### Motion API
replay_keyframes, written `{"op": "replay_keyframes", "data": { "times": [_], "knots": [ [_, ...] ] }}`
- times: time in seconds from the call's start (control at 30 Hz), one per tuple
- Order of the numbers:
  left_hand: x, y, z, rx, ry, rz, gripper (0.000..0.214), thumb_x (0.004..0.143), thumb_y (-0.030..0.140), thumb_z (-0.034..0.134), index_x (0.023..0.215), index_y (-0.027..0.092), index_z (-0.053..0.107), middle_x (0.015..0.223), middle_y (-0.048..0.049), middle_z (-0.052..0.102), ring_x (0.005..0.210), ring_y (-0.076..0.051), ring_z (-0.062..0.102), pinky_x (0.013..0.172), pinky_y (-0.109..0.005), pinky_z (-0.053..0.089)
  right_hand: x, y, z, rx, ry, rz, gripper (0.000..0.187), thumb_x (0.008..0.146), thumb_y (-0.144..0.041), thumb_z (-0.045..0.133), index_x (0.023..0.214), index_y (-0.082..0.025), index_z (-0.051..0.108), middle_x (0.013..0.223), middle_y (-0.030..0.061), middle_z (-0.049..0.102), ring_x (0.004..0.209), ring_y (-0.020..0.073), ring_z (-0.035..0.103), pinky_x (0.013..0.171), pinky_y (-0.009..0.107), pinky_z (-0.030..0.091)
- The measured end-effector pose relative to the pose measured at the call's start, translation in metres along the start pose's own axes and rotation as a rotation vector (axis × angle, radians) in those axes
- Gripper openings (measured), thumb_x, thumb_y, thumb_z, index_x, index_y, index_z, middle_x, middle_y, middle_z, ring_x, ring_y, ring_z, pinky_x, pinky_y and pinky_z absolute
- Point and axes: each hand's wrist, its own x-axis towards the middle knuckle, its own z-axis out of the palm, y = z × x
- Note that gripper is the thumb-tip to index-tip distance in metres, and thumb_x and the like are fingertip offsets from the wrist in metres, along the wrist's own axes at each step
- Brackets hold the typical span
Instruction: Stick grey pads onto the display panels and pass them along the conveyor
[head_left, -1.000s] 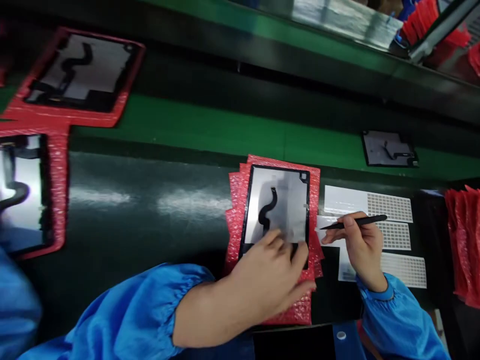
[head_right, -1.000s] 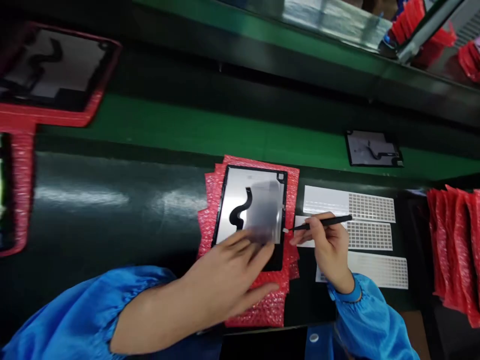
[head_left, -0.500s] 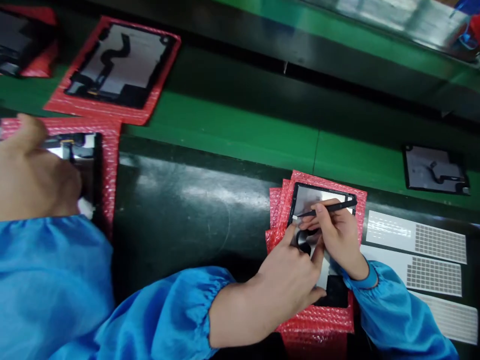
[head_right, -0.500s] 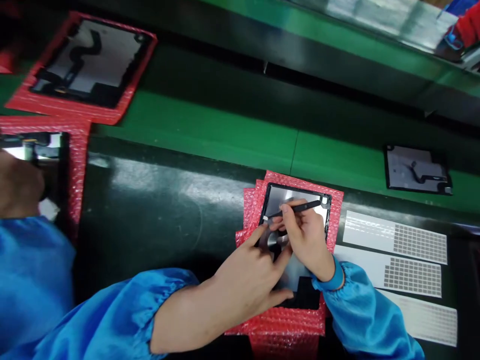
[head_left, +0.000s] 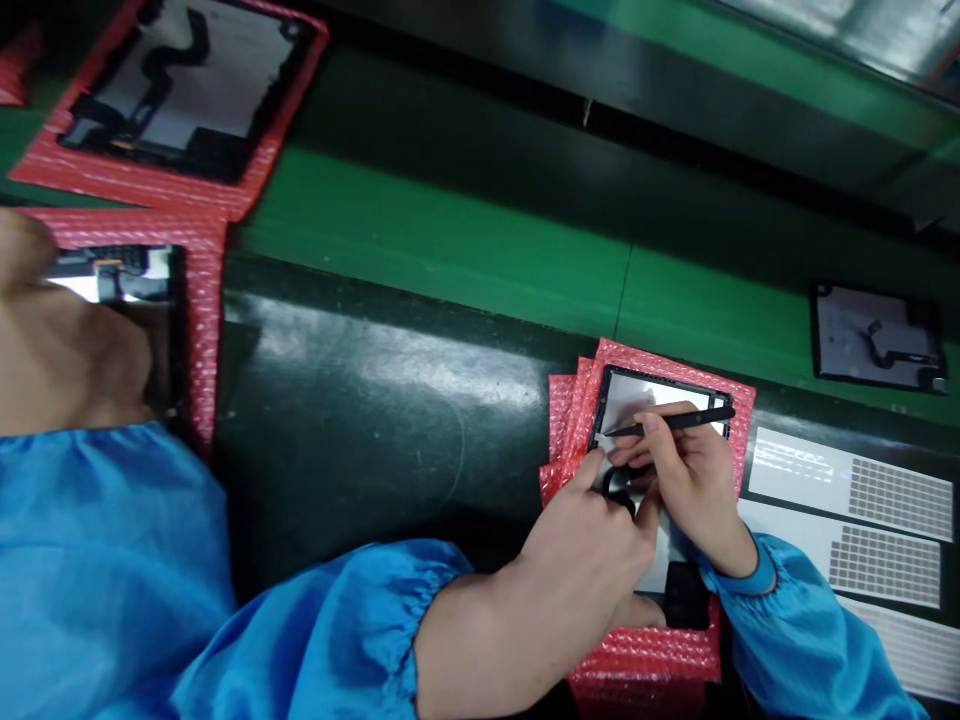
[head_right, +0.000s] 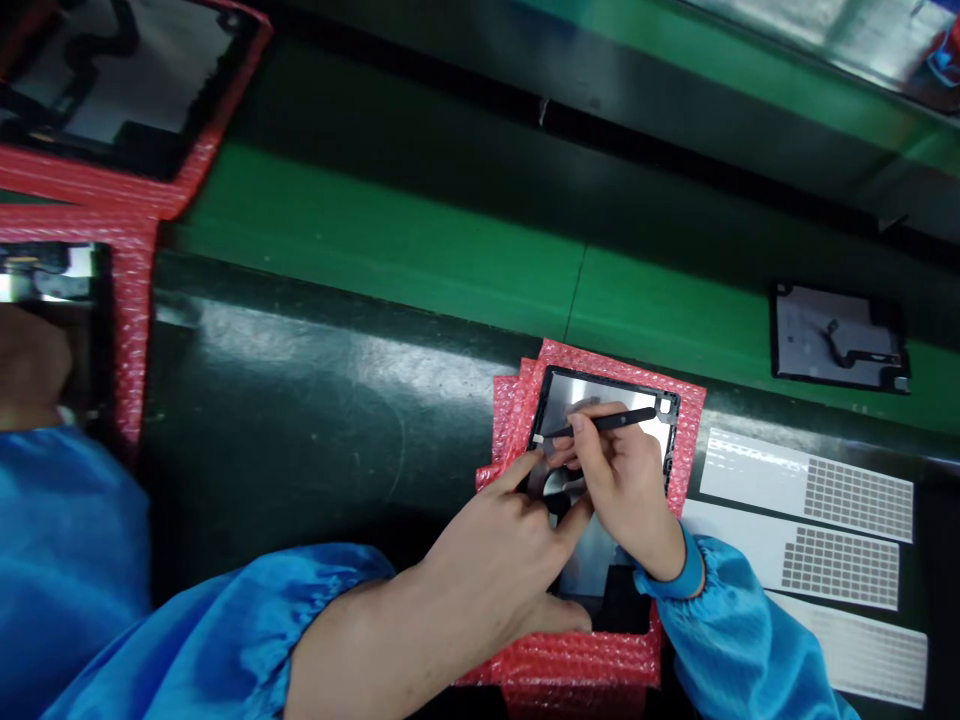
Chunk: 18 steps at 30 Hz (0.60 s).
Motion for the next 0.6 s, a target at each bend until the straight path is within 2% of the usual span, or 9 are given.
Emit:
{"op": "replay_keyframes", "data": {
  "times": [0.07,0.13,0.23,0.33,0.43,0.6],
  "knots": [
    [0.0,-0.001,0.001,0.005,0.025,0.001,0.056,0.087,0.062,0.076,0.111,0.012,0.077,0.068,-0.006,0.078,0.051,-0.023,0.067,0.111,-0.047,0.048,0.0,-0.001,0.0,-0.004,-0.003,0.003,0.028,0.105,-0.048,0.065,0.103,-0.021,0.071,0.077,0.0021,0.081,0.065,0.0166,0.081,0.061,0.026,0.068],
    [-0.001,-0.002,0.003,-0.006,0.03,0.009,0.055,0.088,0.062,0.074,0.109,0.011,0.077,0.065,-0.0051,0.076,0.048,-0.022,0.065,0.115,-0.048,0.045,0.0,-0.002,0.0,-0.008,-0.007,0.003,0.028,0.105,-0.047,0.065,0.103,-0.021,0.071,0.077,0.0019,0.08,0.065,0.0164,0.08,0.061,0.025,0.068],
    [-0.001,-0.004,0.004,-0.067,0.001,0.002,0.073,0.083,0.08,0.069,0.105,0.01,0.078,0.058,-0.0041,0.072,0.046,-0.022,0.064,0.118,-0.052,0.042,0.0,-0.003,0.001,-0.011,-0.018,0.004,0.027,0.105,-0.047,0.064,0.103,-0.021,0.071,0.079,0.0022,0.081,0.066,0.0166,0.081,0.061,0.026,0.068],
    [0.0,-0.005,0.003,-0.102,-0.026,0.002,0.095,0.067,0.099,0.063,0.102,0.011,0.078,0.059,-0.0063,0.072,0.049,-0.025,0.066,0.117,-0.054,0.043,0.001,-0.003,0.001,-0.015,-0.025,0.023,0.028,0.104,-0.048,0.065,0.105,-0.021,0.07,0.079,0.0027,0.081,0.067,0.0174,0.081,0.062,0.027,0.069],
    [0.0,-0.007,0.001,-0.076,-0.032,0.029,0.102,0.061,0.1,0.066,0.106,0.01,0.078,0.065,-0.0095,0.075,0.056,-0.028,0.07,0.118,-0.055,0.042,0.001,-0.002,0.0,-0.014,-0.027,0.047,0.029,0.104,-0.049,0.065,0.105,-0.02,0.07,0.077,0.0026,0.081,0.067,0.0178,0.081,0.063,0.028,0.069],
    [0.003,-0.011,-0.001,-0.092,-0.07,0.023,0.104,0.067,0.097,0.064,0.117,0.007,0.075,0.081,-0.0146,0.08,0.066,-0.03,0.076,0.12,-0.056,0.041,0.004,0.002,0.001,0.053,0.016,0.054,0.032,0.103,-0.053,0.064,0.104,-0.021,0.066,0.079,0.0026,0.08,0.064,0.0167,0.08,0.06,0.027,0.068]
  ]
}}
